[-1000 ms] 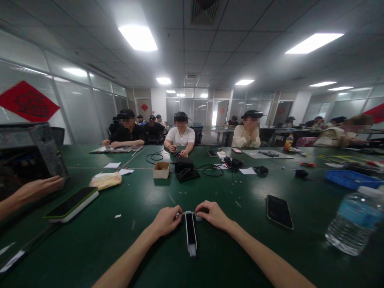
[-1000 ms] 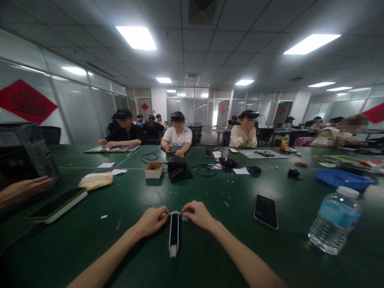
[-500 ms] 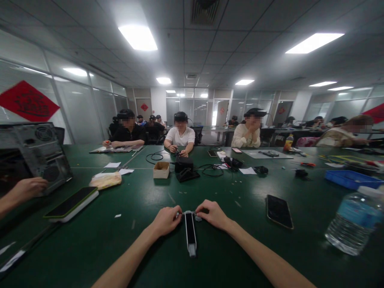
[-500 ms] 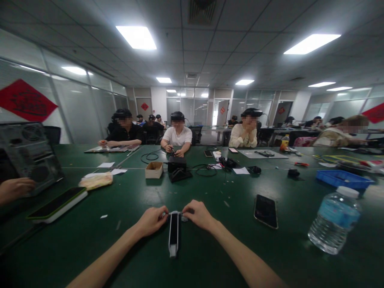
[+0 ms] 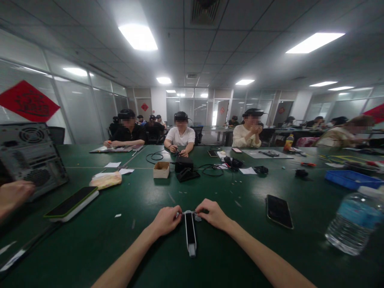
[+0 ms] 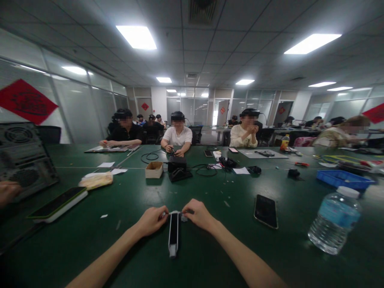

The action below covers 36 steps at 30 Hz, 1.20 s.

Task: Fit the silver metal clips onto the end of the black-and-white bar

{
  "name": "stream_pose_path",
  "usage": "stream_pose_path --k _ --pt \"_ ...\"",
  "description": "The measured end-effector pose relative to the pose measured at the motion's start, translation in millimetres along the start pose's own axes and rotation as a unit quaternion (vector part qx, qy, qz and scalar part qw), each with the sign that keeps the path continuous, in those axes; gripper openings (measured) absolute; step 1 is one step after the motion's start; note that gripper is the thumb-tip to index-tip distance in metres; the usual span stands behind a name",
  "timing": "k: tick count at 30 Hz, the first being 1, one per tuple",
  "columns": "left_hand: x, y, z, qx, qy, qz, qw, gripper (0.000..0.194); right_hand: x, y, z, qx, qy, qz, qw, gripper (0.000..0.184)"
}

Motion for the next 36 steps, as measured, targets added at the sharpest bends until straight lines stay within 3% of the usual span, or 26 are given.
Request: stream_pose_path --k 11,23,36 --pt "2 -2.7 -1 0.002 0.008 -0.007 1.000 0.019 -7 -4 1 -0.042 -0.041 -0.059 0.997 0.014" --pt "6 -5.9 -2 -0.012 -0.002 -0.008 1.000 0.020 10 6 -2 -0.008 0.102 0.062 0.993 0.013" --pt "-4 6.0 1 0.000 0.000 0.000 1.000 0.019 6 9 0 0.002 0.111 0.045 0.993 0.011"
Point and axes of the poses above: each hand's wrist, its own z-axis towards the middle knuckle, its own y-axis out of the palm, x = y × z, the point moved 2 cm from there along z, towards the middle knuckle, and after that the axes turned 1 degree about -x, right-handed, at the moved point
